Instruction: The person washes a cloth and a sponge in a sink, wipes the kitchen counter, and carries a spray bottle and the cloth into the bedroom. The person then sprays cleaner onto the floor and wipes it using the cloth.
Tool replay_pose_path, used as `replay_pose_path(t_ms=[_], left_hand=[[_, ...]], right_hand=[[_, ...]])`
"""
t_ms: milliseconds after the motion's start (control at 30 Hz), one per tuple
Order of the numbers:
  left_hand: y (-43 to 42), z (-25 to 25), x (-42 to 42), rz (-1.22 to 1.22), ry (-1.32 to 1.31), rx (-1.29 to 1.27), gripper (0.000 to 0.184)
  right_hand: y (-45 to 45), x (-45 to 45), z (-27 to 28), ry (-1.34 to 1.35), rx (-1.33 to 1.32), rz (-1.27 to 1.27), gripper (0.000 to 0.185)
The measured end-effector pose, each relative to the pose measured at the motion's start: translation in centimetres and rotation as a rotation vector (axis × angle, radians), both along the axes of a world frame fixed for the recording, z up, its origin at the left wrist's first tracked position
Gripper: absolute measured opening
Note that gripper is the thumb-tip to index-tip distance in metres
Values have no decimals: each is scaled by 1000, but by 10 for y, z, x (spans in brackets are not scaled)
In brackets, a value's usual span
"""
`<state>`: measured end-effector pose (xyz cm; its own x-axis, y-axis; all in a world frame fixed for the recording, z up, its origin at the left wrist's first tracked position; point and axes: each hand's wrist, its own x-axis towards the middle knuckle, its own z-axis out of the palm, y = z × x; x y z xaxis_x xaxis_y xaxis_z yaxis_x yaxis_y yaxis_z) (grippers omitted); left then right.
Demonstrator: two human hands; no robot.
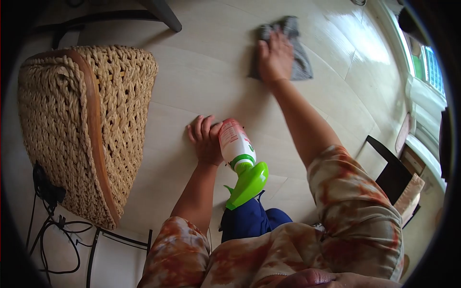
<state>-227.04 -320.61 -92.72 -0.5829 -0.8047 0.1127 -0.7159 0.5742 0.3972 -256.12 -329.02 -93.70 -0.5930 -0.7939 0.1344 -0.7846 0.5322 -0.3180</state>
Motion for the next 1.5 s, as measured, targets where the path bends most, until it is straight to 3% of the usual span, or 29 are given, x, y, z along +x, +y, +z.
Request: replay_pose_path(t_ms=[133,200,300,367,400,567,733,800,833,933,1000,1067,1100,1133,1200,1233,1267,1300,1333,1367,1400,1467,1500], left_hand=[[-2,-10,5,-31,-66,-65,51],[0,-14,7,-45,-86,-75,49],[-2,-11,2,-64,-67,-156,54],[-5,-1,-5,-94,-125,-277,54],[-6,6,-12,-70,-104,-277,57],[-5,13,-27,-99,-97,-368,54],[-6,12,-23,-142,-109,-314,60],[-4,14,-23,-132,-90,-304,73],[-3,13,-25,-91,-113,-288,89],[1,30,-29,-95,-159,-219,96],[-1,26,-30,-89,-57,-220,92],[3,17,-26,-33,65,-243,87],[2,14,-22,-78,-42,-248,83],[6,-2,-16,9,-16,-44,80],[5,0,-11,-36,-17,48,82],[7,11,-12,6,0,62,83],[12,29,-15,22,154,302,81],[16,30,-8,29,201,324,80],[16,31,-4,42,255,337,80],[24,48,1,58,215,410,80],[38,22,35,50,206,423,80],[56,-44,116,92,557,1015,82],[77,-30,135,82,347,578,83]], right_hand=[[-77,98,21,-106,-74,459,49],[-85,143,27,-135,-50,545,50],[-75,135,25,-138,-85,509,47],[-66,108,23,-207,-100,994,43],[-56,95,22,-218,-112,986,43],[80,-26,17,-150,-85,439,36],[357,-176,-11,51,-14,-120,38],[482,-208,-35,61,-61,-420,45],[538,-223,-61,215,13,-574,52],[534,-216,-56,175,171,-854,57],[501,-209,-55,147,205,-1053,58],[460,-202,-66,531,478,-576,39],[408,-180,-62,564,277,-492,32],[355,-154,-66,611,121,-389,35],[228,-59,-25,527,-21,-213,38],[177,-15,-16,380,29,-111,46],[136,37,-1,128,-97,-97,48],[109,78,18,-35,-15,64,48],[90,116,18,69,93,255,47],[89,136,23,33,27,342,46],[101,152,22,-23,-29,424,45],[134,159,19,-36,-27,399,45],[148,155,21,-32,-34,390,45]])
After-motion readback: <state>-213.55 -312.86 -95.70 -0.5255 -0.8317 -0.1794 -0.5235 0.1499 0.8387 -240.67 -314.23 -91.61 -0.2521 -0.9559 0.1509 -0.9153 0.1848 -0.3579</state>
